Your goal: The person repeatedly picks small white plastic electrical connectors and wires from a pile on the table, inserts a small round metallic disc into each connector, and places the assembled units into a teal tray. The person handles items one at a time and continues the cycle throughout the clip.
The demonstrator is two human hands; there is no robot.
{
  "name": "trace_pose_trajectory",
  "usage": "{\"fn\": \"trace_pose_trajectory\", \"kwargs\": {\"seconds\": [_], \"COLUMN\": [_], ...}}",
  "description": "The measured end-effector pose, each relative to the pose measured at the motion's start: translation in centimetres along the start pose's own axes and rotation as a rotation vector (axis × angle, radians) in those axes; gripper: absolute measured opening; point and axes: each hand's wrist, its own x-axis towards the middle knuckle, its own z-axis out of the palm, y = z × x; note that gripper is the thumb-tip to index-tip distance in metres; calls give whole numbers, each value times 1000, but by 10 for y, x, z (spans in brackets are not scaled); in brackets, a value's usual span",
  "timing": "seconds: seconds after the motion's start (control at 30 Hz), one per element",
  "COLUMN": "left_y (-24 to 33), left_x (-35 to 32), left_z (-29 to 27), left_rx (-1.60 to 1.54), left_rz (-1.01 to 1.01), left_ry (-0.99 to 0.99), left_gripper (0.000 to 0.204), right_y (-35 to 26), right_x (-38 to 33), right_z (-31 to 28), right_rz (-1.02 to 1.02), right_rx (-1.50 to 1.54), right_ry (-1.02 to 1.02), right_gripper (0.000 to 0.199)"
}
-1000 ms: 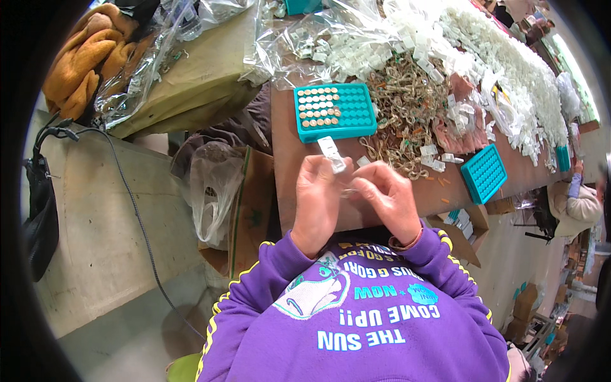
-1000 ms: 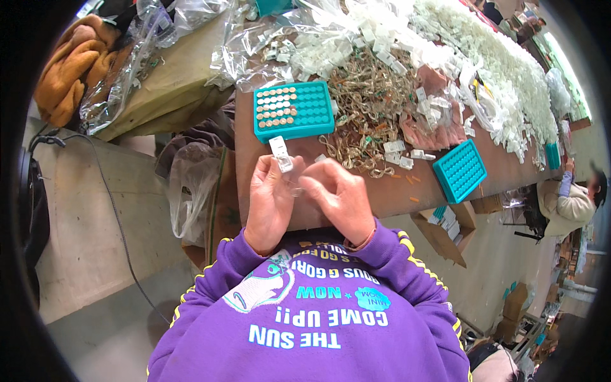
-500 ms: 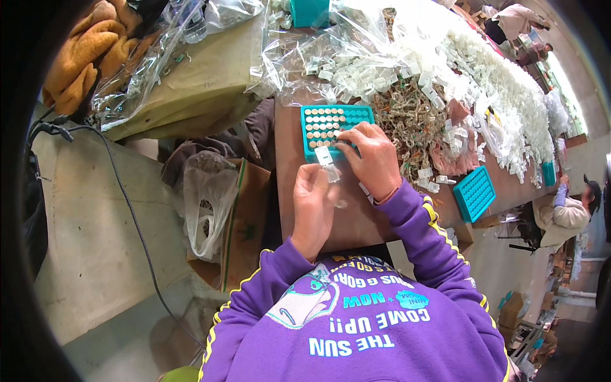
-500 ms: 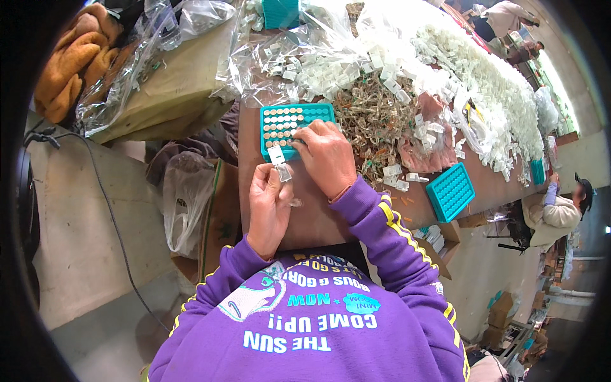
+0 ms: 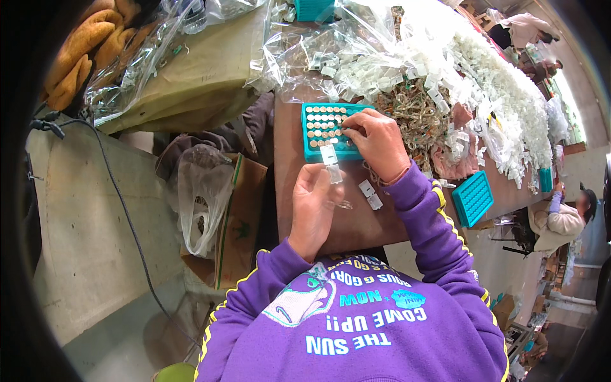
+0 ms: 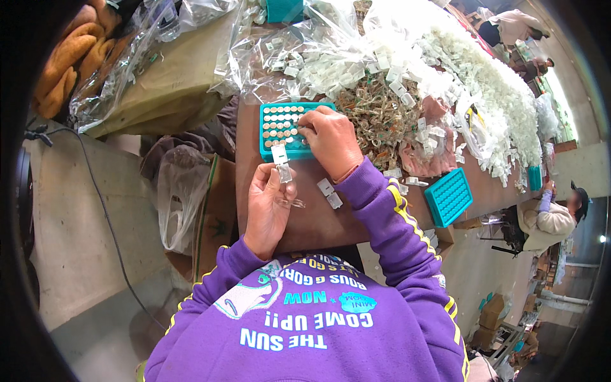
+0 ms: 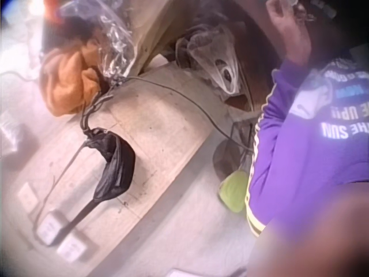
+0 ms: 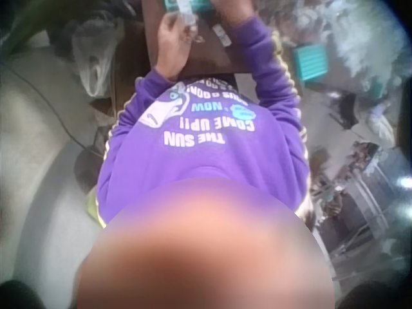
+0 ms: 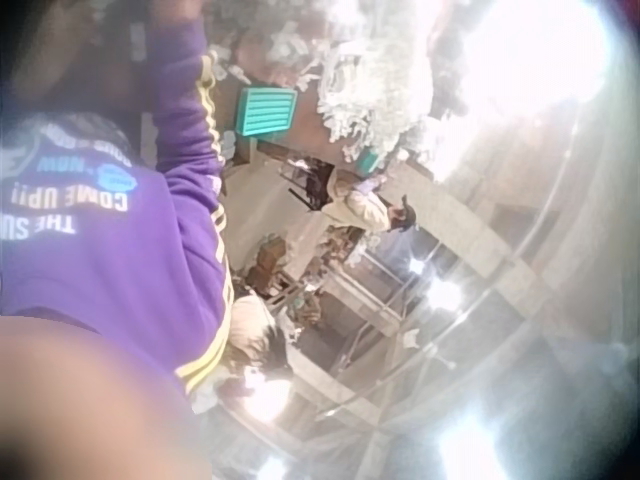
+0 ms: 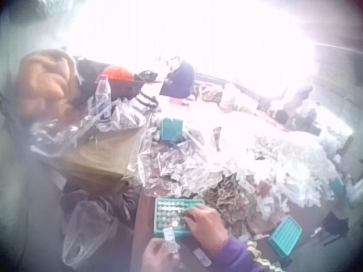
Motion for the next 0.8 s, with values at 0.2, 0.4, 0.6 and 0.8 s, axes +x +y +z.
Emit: {"fn": "trace_pose_trajectory", "kwargs": {"seconds": [0.2,0.4,0.6,0.8], "left_y": [2,-2,-2,-1], "left_x": [0,2,1,0], "left_z": [0,-1,0,0], "left_rx": [-2,27,127,155], "left_rz": [-2,17,8,7], "left_ry": [-14,-39,-32,-12], "left_gripper": [12,10,10,10], "right_y": [-15,-41,-48,-46], "right_x": [-7,-45,-56,-55], "right_z": [-11,-34,-20,-28], "right_rz": [62,1,-161,-205], "right_rx": [171,277,108,85], "right_ry": [58,-45,75,-56], "right_gripper": [9,9,9,7]}}
